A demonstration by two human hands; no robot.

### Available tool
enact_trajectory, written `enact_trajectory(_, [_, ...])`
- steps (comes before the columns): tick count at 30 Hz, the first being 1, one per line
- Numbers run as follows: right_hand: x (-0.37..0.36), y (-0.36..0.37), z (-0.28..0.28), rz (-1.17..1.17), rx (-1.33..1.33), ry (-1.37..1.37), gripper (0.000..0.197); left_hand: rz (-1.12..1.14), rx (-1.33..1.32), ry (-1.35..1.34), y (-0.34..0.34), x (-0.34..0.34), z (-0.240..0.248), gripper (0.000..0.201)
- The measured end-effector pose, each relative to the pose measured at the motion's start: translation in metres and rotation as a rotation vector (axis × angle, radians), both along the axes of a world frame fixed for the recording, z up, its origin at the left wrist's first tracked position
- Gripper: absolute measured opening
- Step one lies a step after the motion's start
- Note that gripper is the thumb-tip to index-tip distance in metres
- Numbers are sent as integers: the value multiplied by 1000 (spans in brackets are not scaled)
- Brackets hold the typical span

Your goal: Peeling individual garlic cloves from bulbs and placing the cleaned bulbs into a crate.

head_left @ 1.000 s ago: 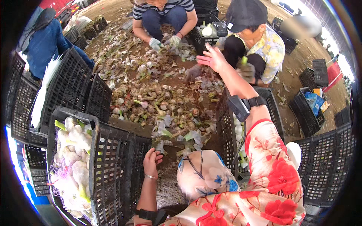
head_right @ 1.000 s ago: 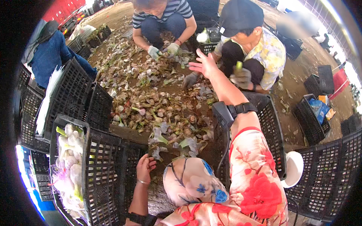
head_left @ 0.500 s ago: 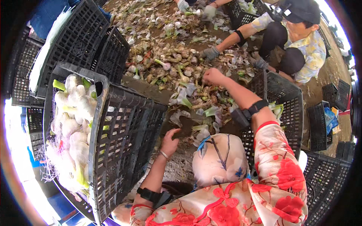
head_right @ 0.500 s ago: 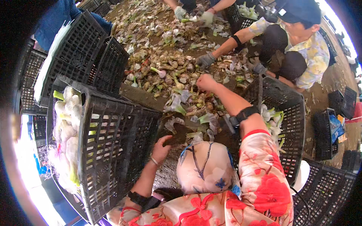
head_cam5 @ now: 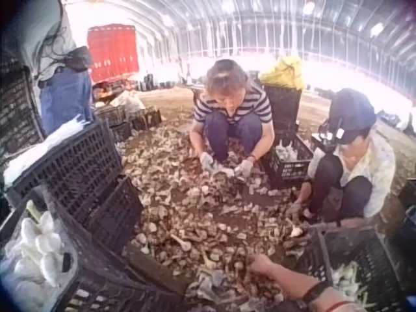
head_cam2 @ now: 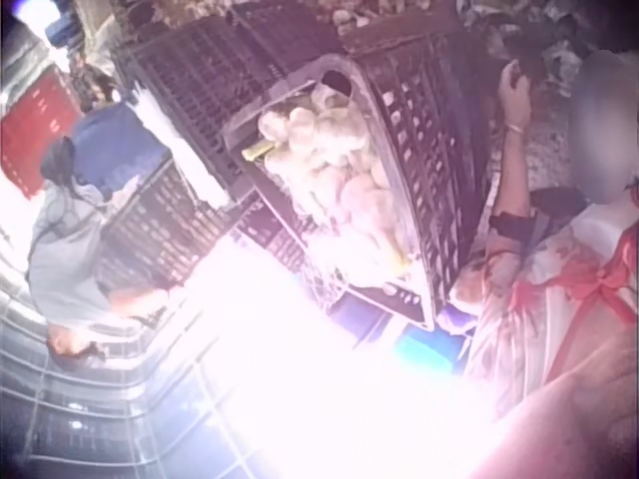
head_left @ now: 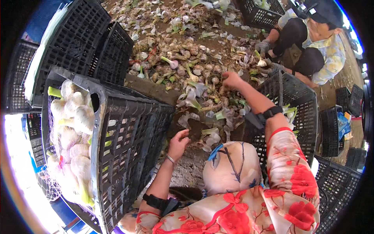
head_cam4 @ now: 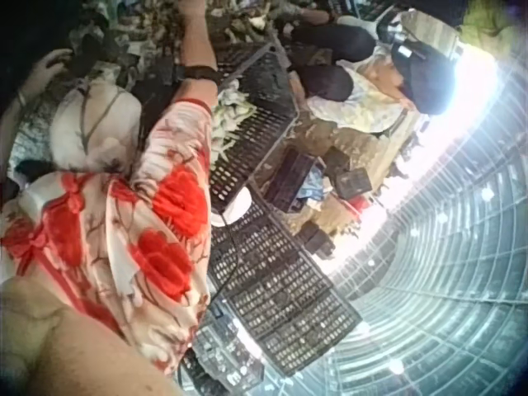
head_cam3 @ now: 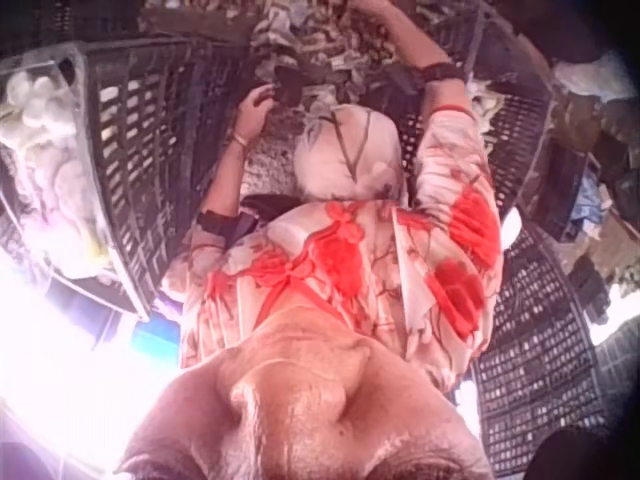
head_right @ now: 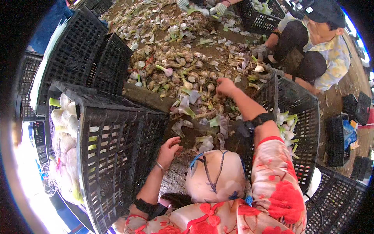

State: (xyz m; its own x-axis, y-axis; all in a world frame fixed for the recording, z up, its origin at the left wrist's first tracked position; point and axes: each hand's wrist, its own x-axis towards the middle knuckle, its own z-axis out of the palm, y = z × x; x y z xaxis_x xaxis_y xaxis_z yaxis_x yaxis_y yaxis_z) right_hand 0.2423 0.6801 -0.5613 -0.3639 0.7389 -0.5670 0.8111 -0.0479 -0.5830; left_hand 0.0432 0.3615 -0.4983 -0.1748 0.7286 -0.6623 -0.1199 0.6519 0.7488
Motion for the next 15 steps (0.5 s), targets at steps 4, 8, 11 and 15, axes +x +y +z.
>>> enact_trajectory(4, [-25,-21,73,-336,-591,655,29,94,342,6,43,9,27,38])
enact_trajectory(8, [-64,-105,136,-245,-774,989,27,220,747,43,81,25,72,43])
enact_trajectory(11, [-70,-135,161,-179,-619,883,19,356,677,98,75,20,85,38])
enact_trajectory(15, [-66,-144,184,71,-147,707,18,182,643,481,61,21,87,35])
